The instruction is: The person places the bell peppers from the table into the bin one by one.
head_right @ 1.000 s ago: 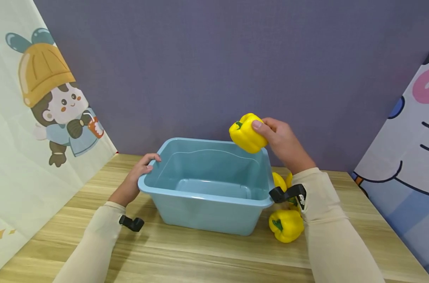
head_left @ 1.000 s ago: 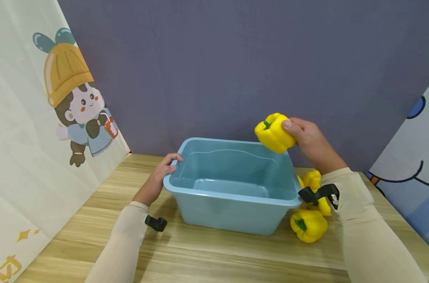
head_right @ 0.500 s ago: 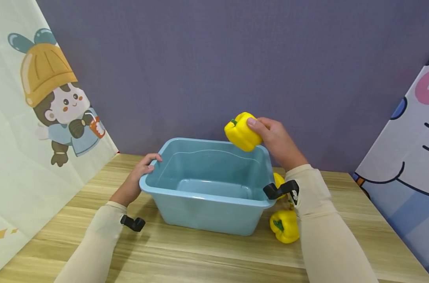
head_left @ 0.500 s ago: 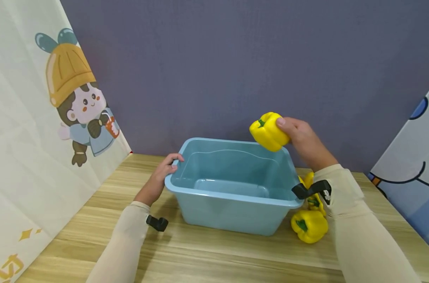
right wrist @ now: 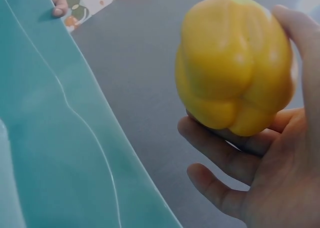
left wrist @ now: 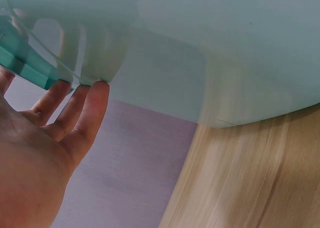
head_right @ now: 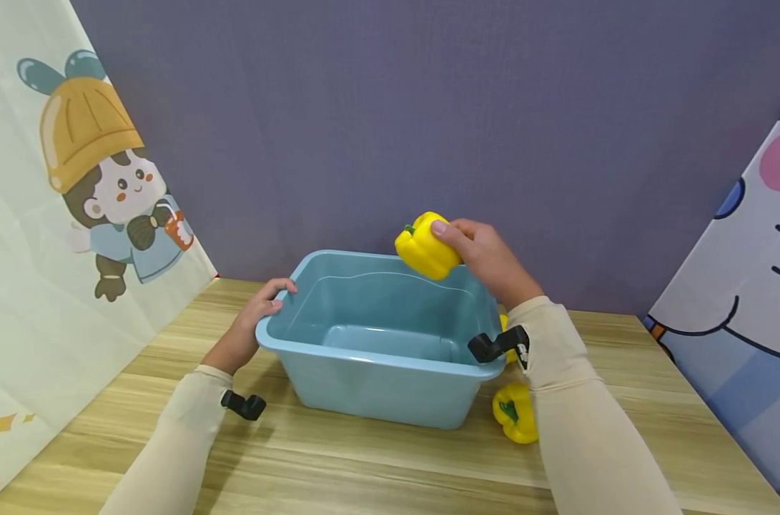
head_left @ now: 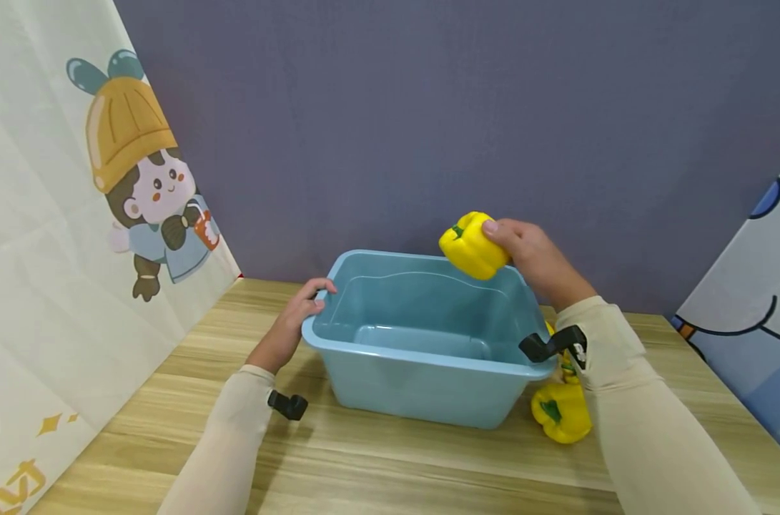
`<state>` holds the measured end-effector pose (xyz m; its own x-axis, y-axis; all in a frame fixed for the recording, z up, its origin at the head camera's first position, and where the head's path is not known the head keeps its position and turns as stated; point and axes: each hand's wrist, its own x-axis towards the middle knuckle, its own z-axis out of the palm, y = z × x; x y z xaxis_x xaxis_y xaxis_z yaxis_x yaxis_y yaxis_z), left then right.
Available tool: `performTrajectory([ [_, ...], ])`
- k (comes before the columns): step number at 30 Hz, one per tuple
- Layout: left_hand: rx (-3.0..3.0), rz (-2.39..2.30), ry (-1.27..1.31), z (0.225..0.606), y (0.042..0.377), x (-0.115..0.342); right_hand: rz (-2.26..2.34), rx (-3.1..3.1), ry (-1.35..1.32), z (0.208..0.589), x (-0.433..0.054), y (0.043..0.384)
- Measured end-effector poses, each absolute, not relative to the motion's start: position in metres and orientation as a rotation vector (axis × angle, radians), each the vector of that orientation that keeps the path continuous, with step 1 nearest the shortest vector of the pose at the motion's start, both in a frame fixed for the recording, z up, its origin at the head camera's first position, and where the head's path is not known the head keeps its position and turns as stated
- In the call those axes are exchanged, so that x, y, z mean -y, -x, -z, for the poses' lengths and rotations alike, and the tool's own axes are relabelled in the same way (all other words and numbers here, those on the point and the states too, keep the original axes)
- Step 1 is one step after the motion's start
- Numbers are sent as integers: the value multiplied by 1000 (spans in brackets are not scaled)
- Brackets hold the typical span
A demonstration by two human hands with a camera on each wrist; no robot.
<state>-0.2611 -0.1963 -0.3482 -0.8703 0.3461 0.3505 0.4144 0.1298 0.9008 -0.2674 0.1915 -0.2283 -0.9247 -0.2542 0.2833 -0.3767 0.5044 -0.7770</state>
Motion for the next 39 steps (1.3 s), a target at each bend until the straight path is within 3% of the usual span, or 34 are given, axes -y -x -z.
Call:
performTrajectory([
  [39, 2310, 1888, 781, 349, 259, 197, -1357, 2731, -609, 234, -160, 277],
])
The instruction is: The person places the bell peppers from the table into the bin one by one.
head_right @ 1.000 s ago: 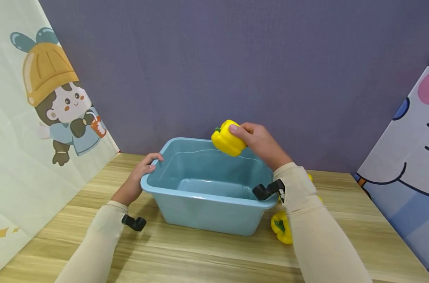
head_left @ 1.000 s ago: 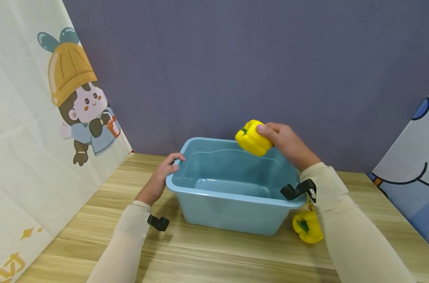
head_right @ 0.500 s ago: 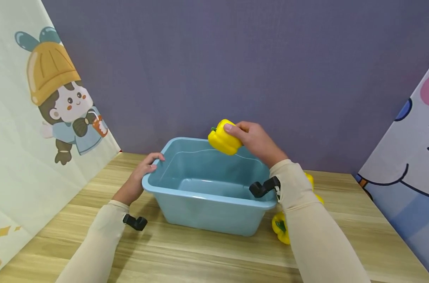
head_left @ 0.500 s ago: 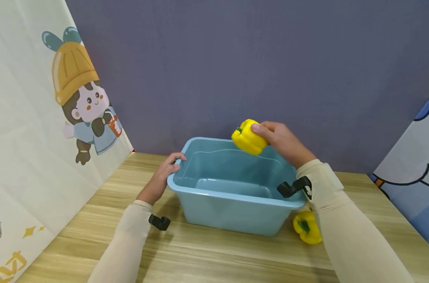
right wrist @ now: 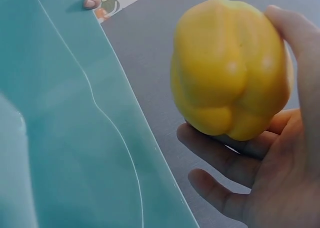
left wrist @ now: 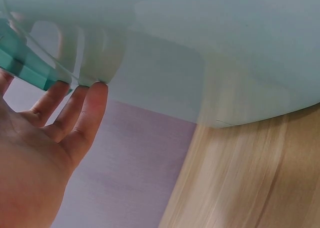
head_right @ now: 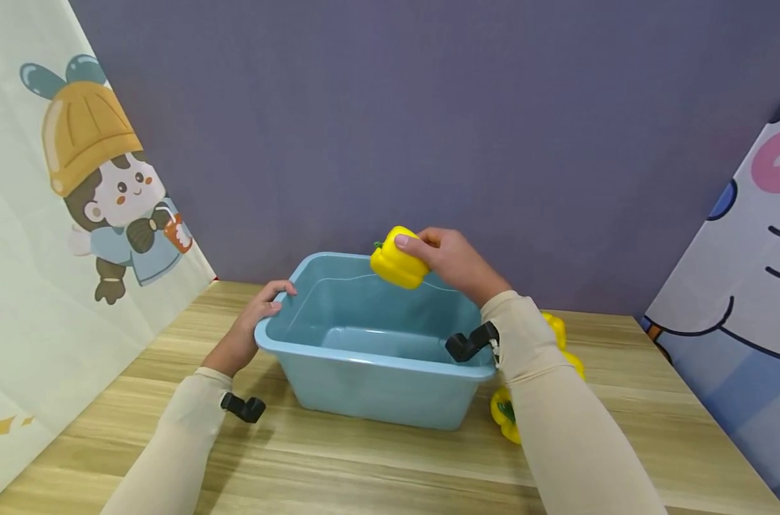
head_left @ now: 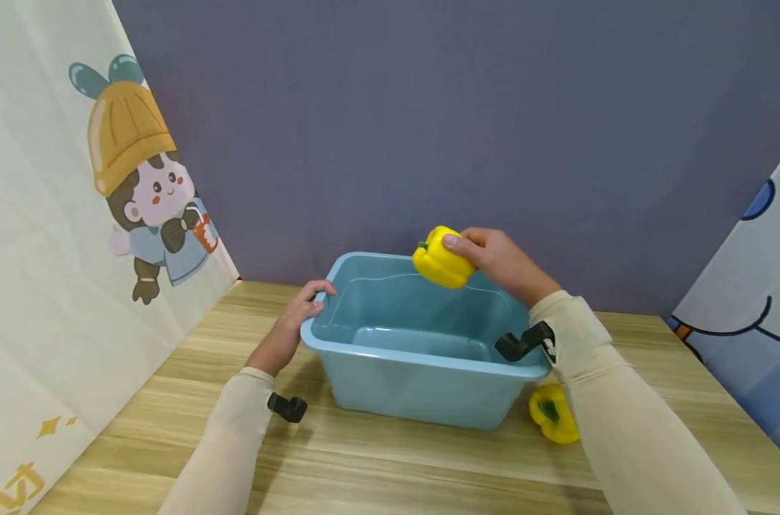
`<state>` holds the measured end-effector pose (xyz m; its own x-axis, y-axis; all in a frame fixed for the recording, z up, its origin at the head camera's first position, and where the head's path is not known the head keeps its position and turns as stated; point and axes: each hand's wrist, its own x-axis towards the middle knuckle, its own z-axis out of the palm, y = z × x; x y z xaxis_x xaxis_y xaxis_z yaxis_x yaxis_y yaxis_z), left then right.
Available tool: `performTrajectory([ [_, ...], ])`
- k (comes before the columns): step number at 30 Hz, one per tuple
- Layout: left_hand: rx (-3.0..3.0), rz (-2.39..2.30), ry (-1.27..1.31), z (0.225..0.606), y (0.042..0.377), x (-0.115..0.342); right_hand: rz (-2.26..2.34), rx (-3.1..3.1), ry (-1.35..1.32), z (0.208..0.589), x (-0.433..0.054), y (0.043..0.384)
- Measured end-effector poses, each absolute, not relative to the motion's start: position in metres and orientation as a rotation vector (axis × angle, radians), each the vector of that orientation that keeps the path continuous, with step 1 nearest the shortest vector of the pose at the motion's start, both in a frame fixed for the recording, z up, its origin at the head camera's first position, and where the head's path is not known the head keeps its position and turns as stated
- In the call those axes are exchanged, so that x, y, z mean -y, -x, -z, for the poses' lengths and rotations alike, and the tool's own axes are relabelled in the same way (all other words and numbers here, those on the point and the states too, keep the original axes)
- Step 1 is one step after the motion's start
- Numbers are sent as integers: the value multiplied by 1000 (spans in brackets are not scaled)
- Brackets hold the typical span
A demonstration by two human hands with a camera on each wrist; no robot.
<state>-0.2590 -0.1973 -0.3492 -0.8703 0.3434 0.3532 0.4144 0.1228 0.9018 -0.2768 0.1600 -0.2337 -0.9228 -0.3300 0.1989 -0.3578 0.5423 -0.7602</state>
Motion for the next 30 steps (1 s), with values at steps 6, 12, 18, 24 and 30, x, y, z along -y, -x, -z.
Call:
performTrajectory([
  [6, 2311, 1884, 772, 350, 258, 197, -1324, 2772, -580, 236, -159, 276],
  [12, 2298, 1912, 778, 349, 258, 198, -1222, 2867, -512, 237, -156, 276],
  [18, 2288, 1877, 779, 348, 257, 197, -1128, 2963, -506, 237, -153, 275],
  [24, 2290, 1870, 781, 348, 256, 197, -1099, 2976, -537, 236, -152, 275],
  [30, 2292, 1887, 787, 348, 256, 197, -1062, 2993, -566, 237, -153, 275],
])
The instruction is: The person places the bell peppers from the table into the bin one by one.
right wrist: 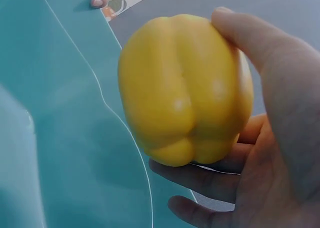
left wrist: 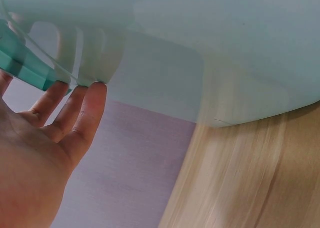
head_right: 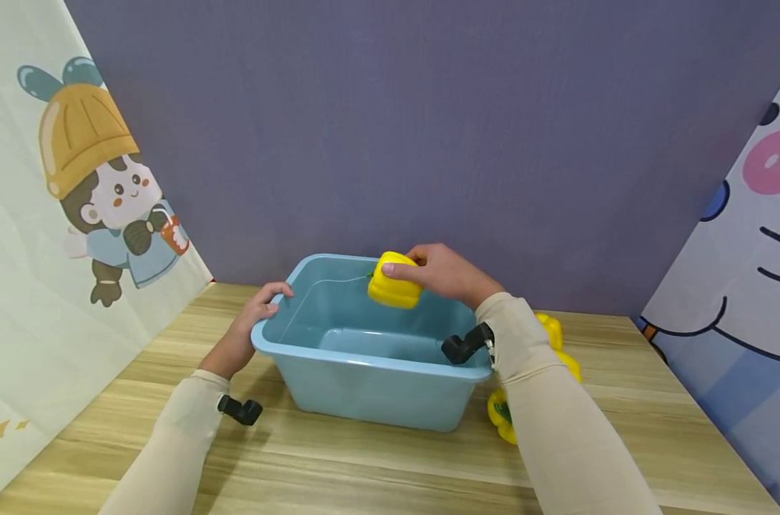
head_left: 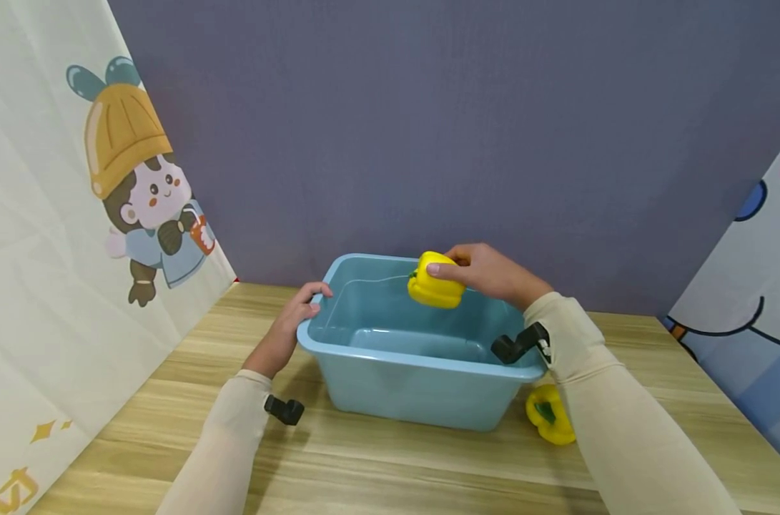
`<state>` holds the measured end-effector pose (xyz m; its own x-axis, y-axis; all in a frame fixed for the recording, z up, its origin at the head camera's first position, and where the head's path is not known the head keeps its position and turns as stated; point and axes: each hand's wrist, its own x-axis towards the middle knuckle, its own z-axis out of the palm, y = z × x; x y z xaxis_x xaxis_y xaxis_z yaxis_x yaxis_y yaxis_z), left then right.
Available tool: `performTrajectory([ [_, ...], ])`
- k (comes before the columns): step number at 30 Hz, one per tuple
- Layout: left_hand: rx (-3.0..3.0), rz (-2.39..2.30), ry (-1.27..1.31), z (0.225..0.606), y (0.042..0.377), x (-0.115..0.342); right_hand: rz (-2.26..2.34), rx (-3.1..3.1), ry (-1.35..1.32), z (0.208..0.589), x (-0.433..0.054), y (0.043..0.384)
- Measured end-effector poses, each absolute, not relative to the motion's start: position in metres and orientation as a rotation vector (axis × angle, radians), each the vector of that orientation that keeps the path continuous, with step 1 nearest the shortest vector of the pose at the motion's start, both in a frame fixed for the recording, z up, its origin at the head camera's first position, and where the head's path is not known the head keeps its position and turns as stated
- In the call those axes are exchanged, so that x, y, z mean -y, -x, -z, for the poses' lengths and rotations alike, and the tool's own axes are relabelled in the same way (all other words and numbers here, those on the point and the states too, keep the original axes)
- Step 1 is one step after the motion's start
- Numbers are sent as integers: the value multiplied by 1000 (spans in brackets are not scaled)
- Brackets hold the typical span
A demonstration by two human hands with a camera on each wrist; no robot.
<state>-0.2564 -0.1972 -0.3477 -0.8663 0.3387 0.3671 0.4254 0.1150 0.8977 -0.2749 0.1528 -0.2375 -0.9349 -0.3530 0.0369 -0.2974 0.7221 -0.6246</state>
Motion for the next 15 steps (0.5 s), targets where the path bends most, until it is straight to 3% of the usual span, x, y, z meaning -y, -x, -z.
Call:
performTrajectory([
  [15, 2303, 1874, 774, 348, 257, 197, 859, -2836, 593, 243, -151, 279],
])
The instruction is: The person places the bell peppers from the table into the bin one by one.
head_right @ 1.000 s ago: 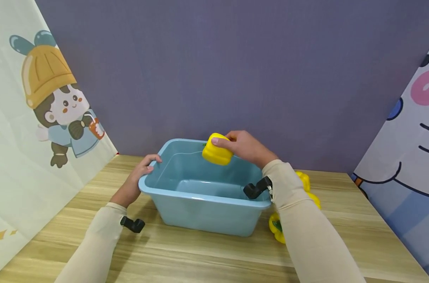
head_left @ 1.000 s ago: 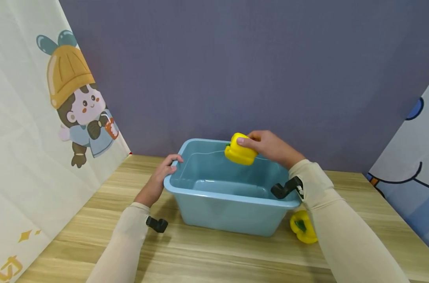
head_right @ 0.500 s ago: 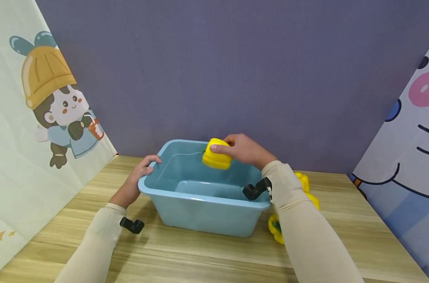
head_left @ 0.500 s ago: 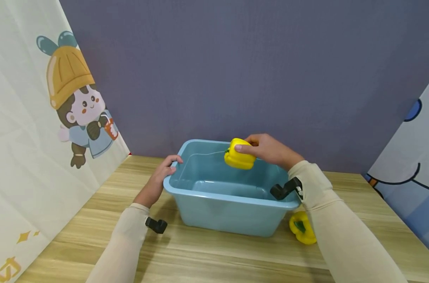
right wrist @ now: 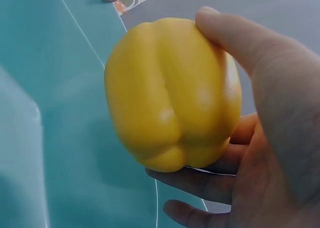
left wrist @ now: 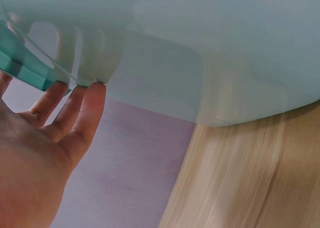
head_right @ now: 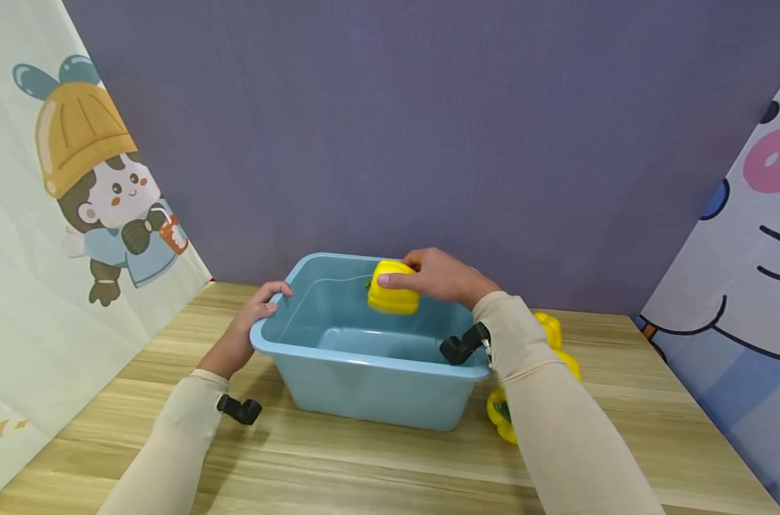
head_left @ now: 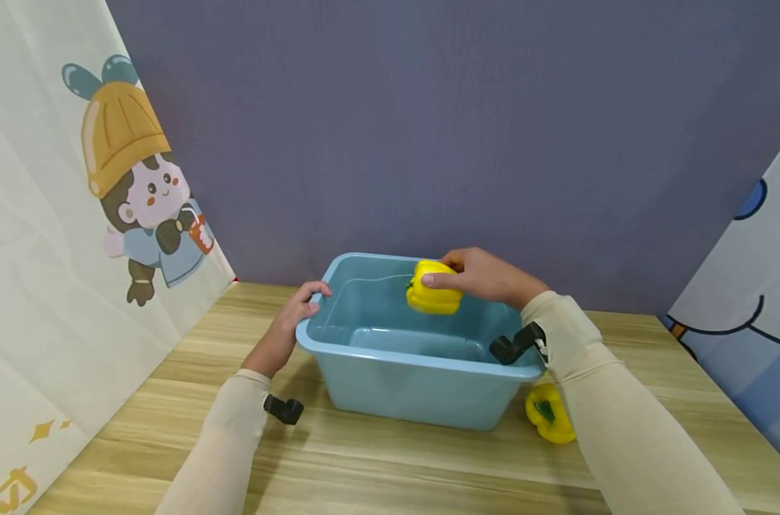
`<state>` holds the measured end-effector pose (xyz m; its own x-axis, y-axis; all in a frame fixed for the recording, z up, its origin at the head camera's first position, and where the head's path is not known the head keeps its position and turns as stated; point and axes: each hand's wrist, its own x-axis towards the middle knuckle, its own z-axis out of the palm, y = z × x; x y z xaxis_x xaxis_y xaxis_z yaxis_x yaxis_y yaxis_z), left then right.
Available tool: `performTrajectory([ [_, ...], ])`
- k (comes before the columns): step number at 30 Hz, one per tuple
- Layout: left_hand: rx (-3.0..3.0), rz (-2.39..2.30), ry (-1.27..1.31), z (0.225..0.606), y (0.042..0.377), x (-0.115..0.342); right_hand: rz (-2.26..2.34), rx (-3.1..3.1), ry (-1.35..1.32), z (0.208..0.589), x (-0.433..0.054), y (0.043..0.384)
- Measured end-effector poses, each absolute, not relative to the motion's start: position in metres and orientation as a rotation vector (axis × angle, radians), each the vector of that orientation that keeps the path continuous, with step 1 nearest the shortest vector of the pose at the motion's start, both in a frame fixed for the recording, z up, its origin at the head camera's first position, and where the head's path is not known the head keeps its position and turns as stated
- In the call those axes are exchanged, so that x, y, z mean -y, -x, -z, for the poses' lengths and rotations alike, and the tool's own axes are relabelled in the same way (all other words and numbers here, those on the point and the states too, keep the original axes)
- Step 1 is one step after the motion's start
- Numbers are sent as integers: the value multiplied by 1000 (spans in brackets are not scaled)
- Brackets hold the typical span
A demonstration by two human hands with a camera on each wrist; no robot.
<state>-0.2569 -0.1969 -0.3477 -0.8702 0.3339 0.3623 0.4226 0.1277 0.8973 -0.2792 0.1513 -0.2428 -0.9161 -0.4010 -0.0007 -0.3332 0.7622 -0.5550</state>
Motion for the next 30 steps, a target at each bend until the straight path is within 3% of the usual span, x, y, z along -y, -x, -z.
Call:
performTrajectory([
  [30, 2297, 1882, 774, 349, 260, 197, 735, -2798, 637, 244, -149, 285],
])
